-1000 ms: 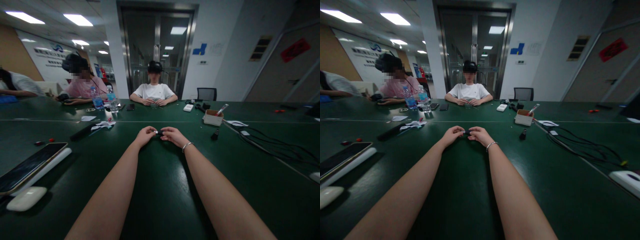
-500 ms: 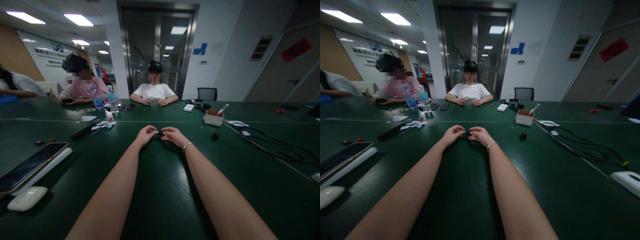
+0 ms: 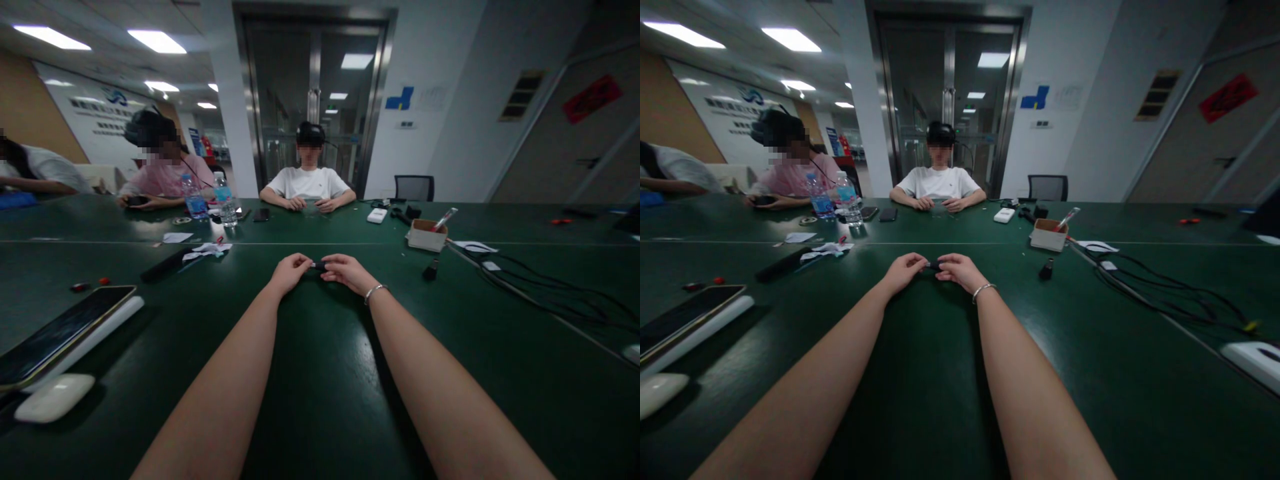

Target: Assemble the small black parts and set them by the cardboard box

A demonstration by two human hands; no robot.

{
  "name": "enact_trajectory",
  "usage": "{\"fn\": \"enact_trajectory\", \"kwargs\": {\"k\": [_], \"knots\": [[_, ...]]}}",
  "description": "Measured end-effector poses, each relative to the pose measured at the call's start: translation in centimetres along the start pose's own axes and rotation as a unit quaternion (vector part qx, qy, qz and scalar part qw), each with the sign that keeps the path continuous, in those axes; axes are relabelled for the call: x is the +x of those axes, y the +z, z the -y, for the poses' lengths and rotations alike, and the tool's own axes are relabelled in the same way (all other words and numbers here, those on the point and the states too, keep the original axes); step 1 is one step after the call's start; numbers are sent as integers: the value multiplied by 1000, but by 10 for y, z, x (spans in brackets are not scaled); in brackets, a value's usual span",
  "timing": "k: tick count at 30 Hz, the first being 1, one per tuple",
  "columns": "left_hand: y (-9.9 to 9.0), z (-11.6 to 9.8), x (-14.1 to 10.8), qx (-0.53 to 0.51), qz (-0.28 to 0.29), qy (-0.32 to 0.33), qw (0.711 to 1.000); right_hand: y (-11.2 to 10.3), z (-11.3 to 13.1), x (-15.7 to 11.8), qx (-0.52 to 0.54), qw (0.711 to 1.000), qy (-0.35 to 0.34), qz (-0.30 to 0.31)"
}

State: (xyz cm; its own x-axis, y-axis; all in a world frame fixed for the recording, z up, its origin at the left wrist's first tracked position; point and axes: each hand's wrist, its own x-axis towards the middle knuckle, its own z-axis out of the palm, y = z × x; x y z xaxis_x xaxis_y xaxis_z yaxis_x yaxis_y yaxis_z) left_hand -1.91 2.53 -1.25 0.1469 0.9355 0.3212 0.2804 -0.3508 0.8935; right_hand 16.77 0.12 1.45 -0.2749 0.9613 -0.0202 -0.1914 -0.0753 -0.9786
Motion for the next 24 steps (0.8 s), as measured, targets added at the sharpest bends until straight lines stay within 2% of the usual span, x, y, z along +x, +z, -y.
{"fn": "enact_trajectory", "kwargs": {"k": [24], "knots": [[-1,-8,-5,-9,16,13,1000,-2,-1,2,5,1000,4,0]]}}
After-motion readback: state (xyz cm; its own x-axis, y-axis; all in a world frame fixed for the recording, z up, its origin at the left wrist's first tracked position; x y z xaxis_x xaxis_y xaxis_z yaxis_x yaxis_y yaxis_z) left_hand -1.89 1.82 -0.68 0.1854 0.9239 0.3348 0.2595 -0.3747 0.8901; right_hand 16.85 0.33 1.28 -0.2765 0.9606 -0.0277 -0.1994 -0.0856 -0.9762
